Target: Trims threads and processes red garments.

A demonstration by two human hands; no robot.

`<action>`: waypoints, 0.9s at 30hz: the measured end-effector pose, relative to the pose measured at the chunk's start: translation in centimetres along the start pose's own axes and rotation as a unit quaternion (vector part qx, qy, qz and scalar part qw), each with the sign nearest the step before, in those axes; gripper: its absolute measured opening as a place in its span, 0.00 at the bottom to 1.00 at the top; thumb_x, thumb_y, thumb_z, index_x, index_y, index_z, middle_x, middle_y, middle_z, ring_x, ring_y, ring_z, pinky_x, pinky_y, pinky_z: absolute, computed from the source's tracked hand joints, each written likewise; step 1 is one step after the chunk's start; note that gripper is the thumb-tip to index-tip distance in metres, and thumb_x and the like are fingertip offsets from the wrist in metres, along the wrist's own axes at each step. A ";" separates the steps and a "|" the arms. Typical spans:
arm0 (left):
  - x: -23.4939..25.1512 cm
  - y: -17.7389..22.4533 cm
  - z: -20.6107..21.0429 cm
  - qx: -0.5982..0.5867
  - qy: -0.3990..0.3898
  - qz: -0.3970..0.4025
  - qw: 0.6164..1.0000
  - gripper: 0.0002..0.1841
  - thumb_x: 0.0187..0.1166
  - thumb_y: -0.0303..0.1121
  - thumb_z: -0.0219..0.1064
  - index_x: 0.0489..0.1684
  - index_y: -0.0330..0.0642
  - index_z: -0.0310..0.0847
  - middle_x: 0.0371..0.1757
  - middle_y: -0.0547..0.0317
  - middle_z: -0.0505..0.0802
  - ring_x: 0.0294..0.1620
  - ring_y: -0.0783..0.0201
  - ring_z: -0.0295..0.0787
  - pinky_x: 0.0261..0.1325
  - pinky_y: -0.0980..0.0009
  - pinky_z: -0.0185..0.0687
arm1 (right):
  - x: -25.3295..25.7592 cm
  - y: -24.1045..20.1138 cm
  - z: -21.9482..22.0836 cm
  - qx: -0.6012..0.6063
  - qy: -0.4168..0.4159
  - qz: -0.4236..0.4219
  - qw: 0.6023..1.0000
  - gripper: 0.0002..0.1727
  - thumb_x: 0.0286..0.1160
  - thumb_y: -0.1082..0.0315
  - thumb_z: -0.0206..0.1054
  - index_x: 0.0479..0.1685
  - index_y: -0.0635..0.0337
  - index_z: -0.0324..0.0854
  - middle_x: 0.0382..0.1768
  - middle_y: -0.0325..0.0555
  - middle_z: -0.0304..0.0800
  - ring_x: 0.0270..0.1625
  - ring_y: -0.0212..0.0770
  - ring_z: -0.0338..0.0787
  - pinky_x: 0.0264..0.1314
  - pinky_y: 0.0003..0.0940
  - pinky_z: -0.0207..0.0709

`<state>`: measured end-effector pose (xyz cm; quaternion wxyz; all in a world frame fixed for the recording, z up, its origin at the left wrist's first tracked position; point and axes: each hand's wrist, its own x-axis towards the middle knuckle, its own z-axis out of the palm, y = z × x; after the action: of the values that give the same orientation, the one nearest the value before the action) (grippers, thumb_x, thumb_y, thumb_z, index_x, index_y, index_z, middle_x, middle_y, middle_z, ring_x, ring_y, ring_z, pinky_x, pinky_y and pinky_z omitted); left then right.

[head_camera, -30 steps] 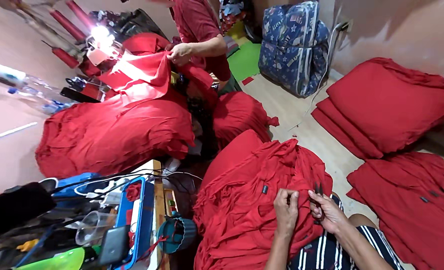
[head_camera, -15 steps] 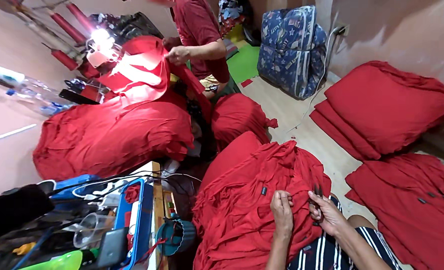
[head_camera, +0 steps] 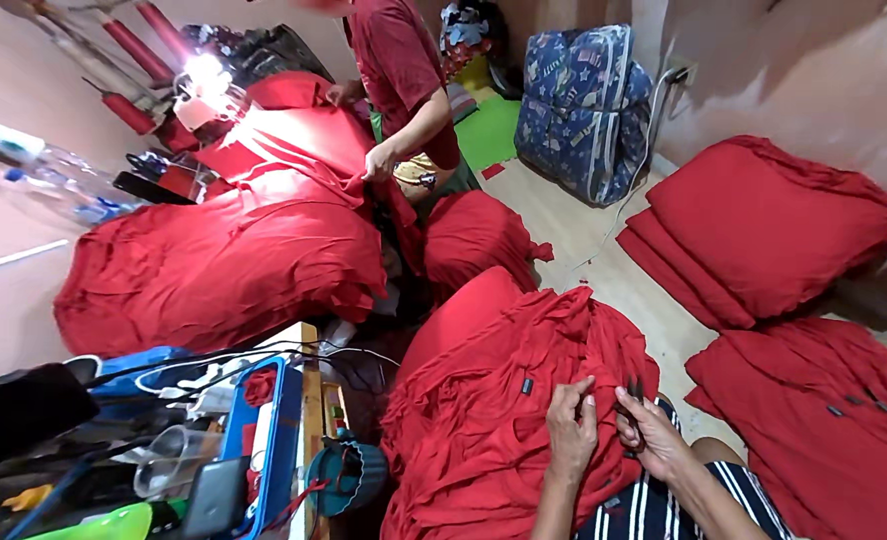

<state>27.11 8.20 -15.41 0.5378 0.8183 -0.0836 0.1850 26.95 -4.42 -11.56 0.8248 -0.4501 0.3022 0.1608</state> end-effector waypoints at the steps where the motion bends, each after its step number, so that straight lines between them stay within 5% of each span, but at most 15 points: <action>1: -0.1 0.0 0.0 0.000 -0.003 0.000 1.000 0.17 0.73 0.22 0.60 0.55 0.28 0.91 0.46 0.40 0.94 0.47 0.55 0.92 0.56 0.65 0.86 | 0.0 0.0 0.0 0.002 0.001 -0.001 1.000 0.12 0.93 0.63 0.53 0.38 0.56 0.73 0.10 0.31 0.70 0.08 0.21 0.64 0.10 0.14 0.59; 7: 0.0 0.1 0.1 0.001 -0.001 -0.024 1.000 0.15 0.73 0.23 0.61 0.54 0.24 0.86 0.41 0.43 0.91 0.31 0.64 0.86 0.39 0.71 0.85 | -0.1 0.6 0.3 -0.064 0.007 -0.059 0.996 0.02 0.85 0.73 0.62 0.49 0.60 0.75 0.12 0.30 0.70 0.09 0.21 0.62 0.11 0.14 0.58; 11: 0.7 0.6 -0.3 0.031 -0.046 -0.027 0.998 0.16 0.75 0.21 0.61 0.57 0.25 0.85 0.51 0.36 0.90 0.49 0.49 0.91 0.55 0.58 0.87 | -0.5 0.9 1.1 -0.129 0.038 -0.119 0.984 0.09 0.77 0.78 0.68 0.51 0.66 0.76 0.19 0.33 0.74 0.13 0.22 0.64 0.15 0.16 0.59; 16: 4.1 2.3 -2.0 0.150 -0.174 -0.034 0.973 0.19 0.71 0.21 0.68 0.63 0.33 0.87 0.67 0.30 0.84 0.65 0.34 0.84 0.64 0.44 0.82 | -0.5 0.9 1.4 -0.127 0.051 -0.134 0.981 0.12 0.77 0.79 0.67 0.56 0.69 0.76 0.21 0.34 0.74 0.13 0.22 0.64 0.15 0.16 0.58; 21: 5.8 1.0 -2.0 0.115 -0.160 0.029 0.980 0.15 0.75 0.18 0.60 0.51 0.32 0.91 0.59 0.39 0.93 0.67 0.39 0.87 0.71 0.44 0.77 | -0.5 0.8 1.0 -0.151 0.028 -0.160 0.975 0.08 0.76 0.79 0.66 0.50 0.69 0.79 0.17 0.30 0.73 0.12 0.20 0.62 0.14 0.16 0.57; 27: 6.9 0.1 -2.1 -0.056 -0.175 0.028 0.983 0.19 0.75 0.13 0.50 0.58 0.20 0.82 0.58 0.33 0.91 0.63 0.46 0.89 0.73 0.56 0.79 | 0.3 0.7 -0.1 -0.215 0.017 -0.216 0.952 0.10 0.72 0.81 0.65 0.51 0.72 0.82 0.24 0.34 0.81 0.19 0.20 0.73 0.22 0.16 0.67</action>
<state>32.91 10.52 -11.85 0.5549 0.8037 -0.2093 0.0489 26.71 -4.14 -12.26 0.7180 -0.6743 0.1699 0.0326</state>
